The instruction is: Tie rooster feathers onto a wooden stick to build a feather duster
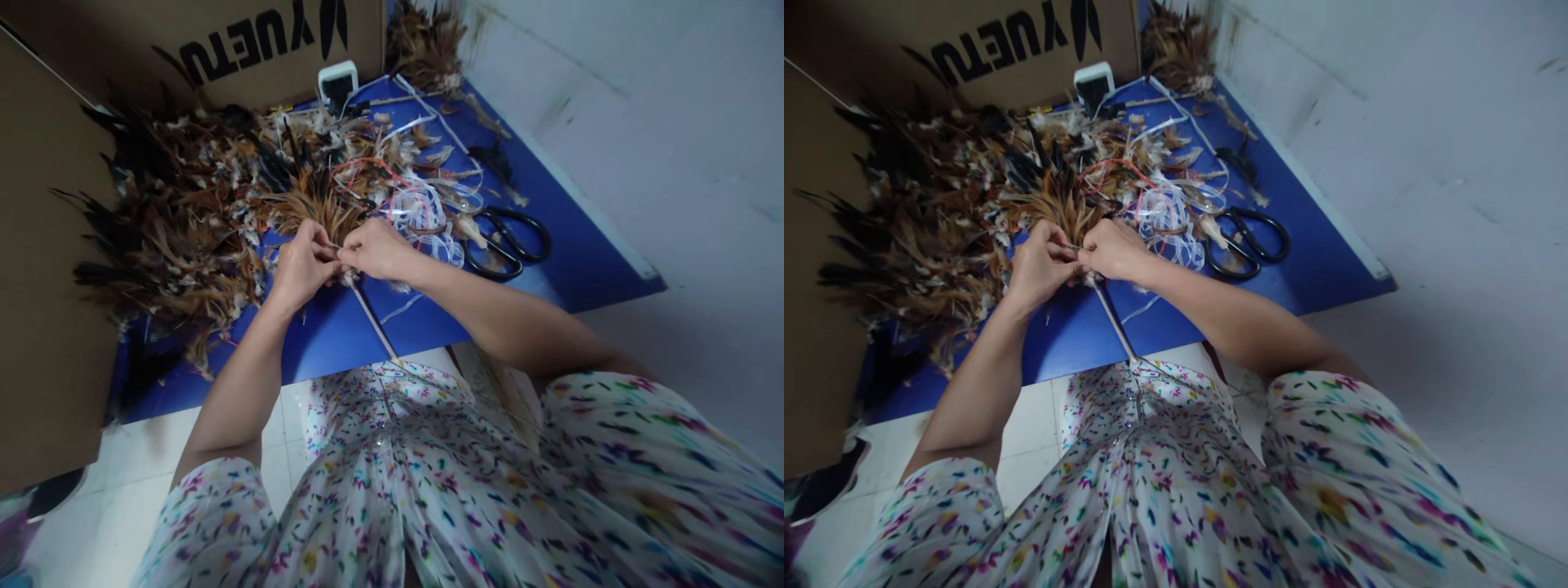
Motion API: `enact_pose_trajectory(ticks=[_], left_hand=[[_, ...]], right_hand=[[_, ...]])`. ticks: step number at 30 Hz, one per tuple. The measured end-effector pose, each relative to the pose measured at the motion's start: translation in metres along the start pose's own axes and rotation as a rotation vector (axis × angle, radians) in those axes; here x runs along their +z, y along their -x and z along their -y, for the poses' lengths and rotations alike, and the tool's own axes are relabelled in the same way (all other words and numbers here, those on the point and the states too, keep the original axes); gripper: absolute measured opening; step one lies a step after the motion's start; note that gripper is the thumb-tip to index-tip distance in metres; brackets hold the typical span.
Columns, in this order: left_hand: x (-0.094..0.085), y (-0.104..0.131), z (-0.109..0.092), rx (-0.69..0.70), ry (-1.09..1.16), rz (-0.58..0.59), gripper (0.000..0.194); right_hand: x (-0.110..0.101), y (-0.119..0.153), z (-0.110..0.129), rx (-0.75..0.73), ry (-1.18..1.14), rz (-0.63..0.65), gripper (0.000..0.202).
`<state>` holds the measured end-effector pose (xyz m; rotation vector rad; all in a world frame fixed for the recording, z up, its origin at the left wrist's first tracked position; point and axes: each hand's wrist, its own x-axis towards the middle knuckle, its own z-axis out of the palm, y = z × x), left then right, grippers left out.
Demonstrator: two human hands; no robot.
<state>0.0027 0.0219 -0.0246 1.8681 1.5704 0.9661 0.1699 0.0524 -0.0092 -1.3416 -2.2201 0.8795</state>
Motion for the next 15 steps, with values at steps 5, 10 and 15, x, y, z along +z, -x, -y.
enact_pose_trajectory(ticks=[5, 10, 15], left_hand=[[-0.001, 0.000, 0.000, -0.014, 0.071, 0.039, 0.032], [-0.001, -0.001, 0.001, -0.026, 0.140, 0.075, 0.017], [-0.002, -0.002, 0.004, -0.012, 0.224, 0.075, 0.026]], right_hand=[[0.001, -0.001, -0.002, 0.013, -0.117, -0.005, 0.016], [-0.008, 0.003, 0.000, -0.035, -0.117, 0.072, 0.012], [-0.020, 0.010, 0.004, -0.094, -0.065, 0.123, 0.015]])
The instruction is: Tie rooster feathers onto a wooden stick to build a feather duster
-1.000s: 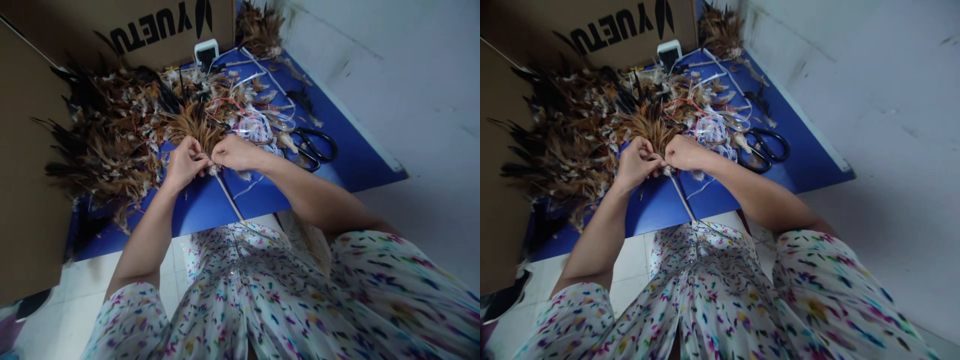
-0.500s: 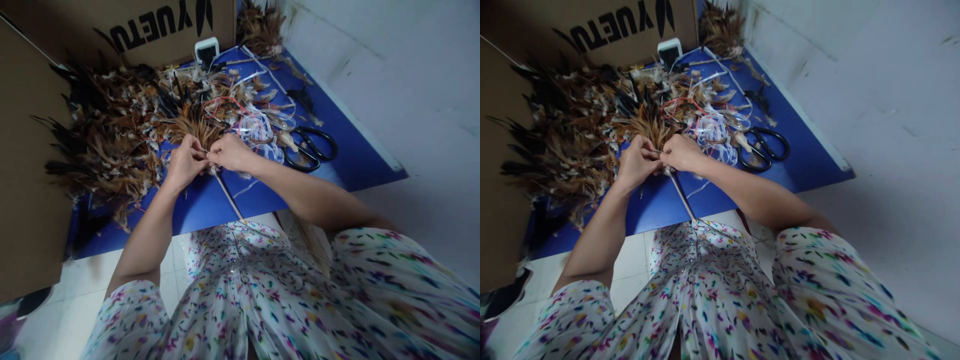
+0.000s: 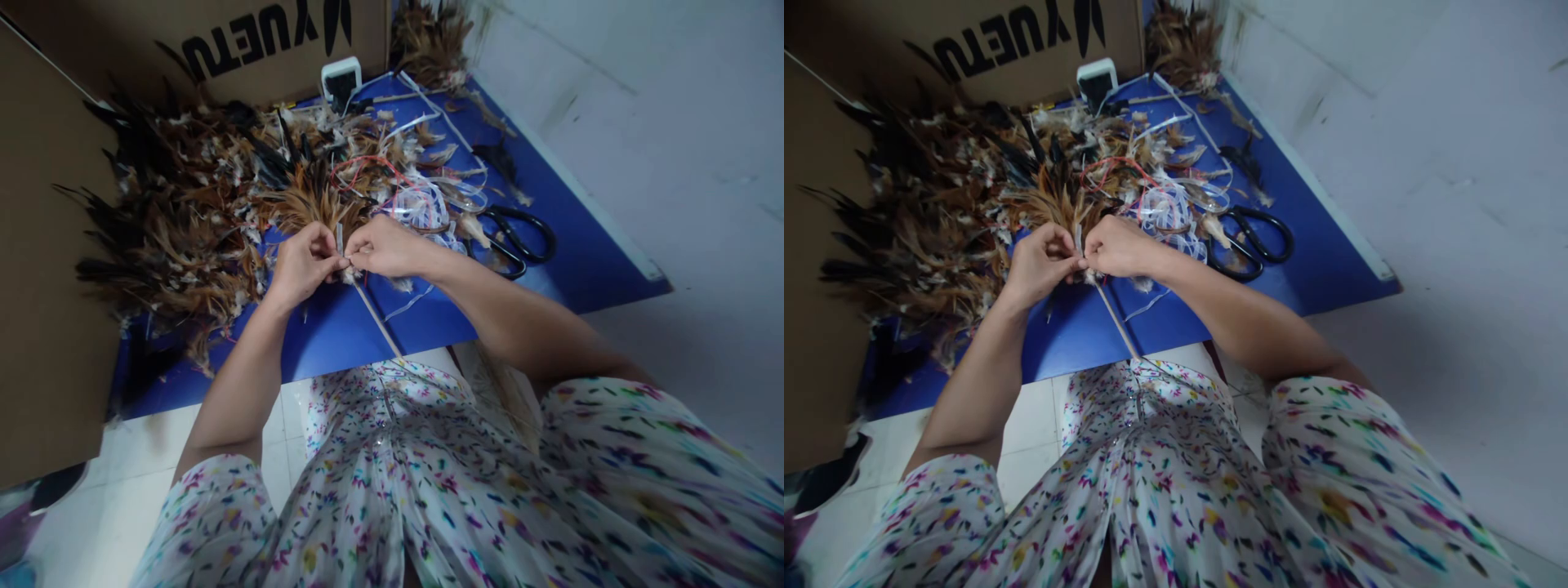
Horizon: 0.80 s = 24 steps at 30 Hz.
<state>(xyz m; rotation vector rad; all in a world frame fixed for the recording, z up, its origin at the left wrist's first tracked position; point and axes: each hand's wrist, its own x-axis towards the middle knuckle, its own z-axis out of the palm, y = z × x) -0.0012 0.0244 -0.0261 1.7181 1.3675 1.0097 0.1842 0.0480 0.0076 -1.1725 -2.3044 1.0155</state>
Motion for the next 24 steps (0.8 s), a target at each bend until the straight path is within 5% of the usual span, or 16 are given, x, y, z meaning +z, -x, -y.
enact_pose_trajectory(ticks=[10, 19, 24], left_hand=[[0.0017, 0.0024, -0.0030, 0.008, -0.087, 0.057, 0.014], [0.0031, 0.0030, -0.0028, 0.063, -0.218, 0.100, 0.024], [0.0038, 0.0027, 0.0012, 0.066, -0.115, 0.052, 0.028]], right_hand=[[-0.0026, 0.0026, -0.0025, -0.099, 0.300, 0.028, 0.026], [-0.0044, 0.0035, -0.0016, -0.108, 0.289, 0.019, 0.021], [-0.0058, 0.0043, -0.0028, -0.117, 0.241, 0.011, 0.020]])
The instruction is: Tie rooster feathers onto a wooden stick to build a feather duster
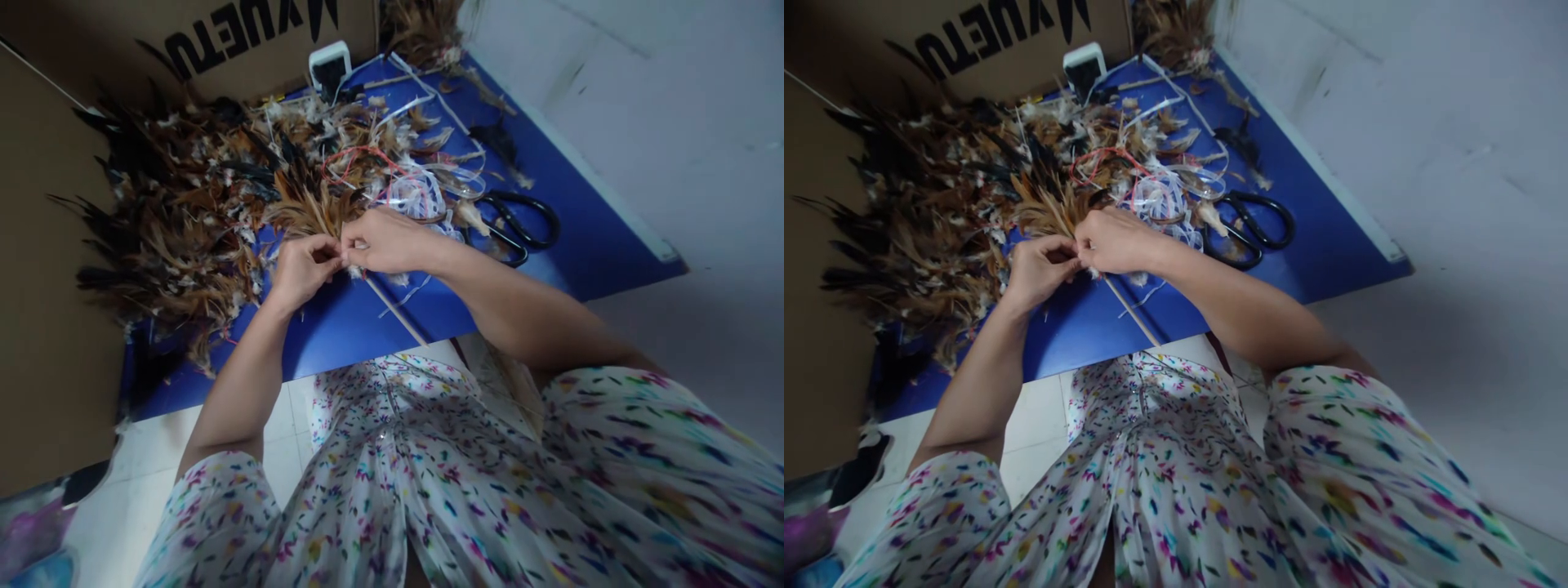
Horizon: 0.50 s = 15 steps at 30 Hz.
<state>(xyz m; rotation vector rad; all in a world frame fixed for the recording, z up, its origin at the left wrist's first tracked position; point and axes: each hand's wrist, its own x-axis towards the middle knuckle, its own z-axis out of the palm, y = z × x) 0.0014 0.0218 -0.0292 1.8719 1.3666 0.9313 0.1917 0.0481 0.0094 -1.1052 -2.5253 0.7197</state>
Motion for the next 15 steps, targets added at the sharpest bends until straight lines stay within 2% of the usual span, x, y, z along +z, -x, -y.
enact_pose_trajectory(ticks=[11, 13, 15], left_hand=[[0.0053, 0.0003, 0.0014, 0.011, 0.142, -0.205, 0.025], [0.0046, -0.0008, -0.0006, -0.003, 0.173, -0.207, 0.028], [0.0032, -0.0021, -0.0024, -0.039, 0.206, -0.147, 0.033]], right_hand=[[-0.0082, 0.0019, -0.0020, -0.019, -0.098, -0.006, 0.020], [-0.0093, 0.0019, -0.0026, -0.024, -0.122, 0.005, 0.020], [-0.0096, 0.0016, -0.0035, -0.024, -0.132, 0.019, 0.019]])
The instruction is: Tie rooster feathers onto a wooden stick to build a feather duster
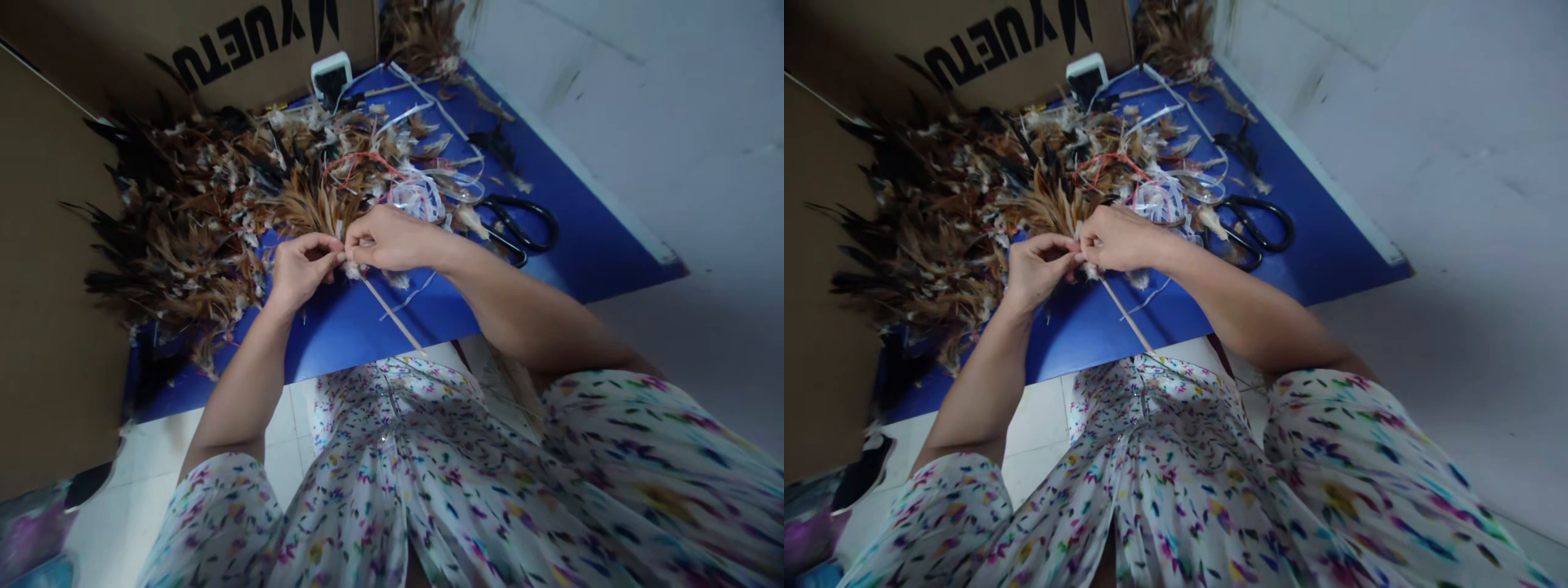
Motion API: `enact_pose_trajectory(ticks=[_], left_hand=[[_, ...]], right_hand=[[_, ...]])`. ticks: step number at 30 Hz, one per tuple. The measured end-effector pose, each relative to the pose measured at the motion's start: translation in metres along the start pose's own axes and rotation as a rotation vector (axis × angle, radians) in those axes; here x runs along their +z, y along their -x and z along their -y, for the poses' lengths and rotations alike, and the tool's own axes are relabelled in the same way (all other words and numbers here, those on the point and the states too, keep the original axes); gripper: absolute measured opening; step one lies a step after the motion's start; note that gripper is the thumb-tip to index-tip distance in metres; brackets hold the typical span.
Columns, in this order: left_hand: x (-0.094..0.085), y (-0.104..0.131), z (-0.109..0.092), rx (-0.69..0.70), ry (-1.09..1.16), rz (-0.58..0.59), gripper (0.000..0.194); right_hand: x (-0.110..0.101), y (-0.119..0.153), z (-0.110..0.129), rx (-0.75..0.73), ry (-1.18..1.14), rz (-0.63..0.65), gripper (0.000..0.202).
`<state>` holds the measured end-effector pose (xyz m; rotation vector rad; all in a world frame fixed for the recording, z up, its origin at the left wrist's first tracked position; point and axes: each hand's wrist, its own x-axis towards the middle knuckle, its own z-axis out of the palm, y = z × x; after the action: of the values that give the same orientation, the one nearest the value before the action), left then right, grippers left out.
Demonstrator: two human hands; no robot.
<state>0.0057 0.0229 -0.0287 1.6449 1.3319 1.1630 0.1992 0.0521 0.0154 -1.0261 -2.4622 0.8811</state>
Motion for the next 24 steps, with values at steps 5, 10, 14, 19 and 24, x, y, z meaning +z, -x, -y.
enact_pose_trajectory(ticks=[5, 10, 14, 19, 24], left_hand=[[-0.0008, -0.0023, -0.0028, -0.093, 0.052, 0.156, 0.037], [0.0014, -0.0010, -0.0009, -0.110, 0.008, 0.151, 0.038], [0.0031, 0.0001, 0.0000, -0.077, -0.054, 0.170, 0.040], [0.0063, 0.0015, -0.0051, -0.050, -0.090, 0.183, 0.041], [0.0078, 0.0022, -0.0049, -0.044, -0.080, 0.203, 0.040]], right_hand=[[0.0024, -0.0031, -0.0048, 0.006, -0.031, 0.027, 0.020], [0.0045, -0.0045, -0.0054, 0.037, -0.049, 0.028, 0.022], [0.0048, -0.0027, -0.0012, 0.059, -0.020, 0.020, 0.020], [0.0066, -0.0025, -0.0006, 0.054, -0.009, 0.004, 0.016], [0.0069, -0.0064, -0.0090, 0.041, -0.110, -0.073, 0.015]])
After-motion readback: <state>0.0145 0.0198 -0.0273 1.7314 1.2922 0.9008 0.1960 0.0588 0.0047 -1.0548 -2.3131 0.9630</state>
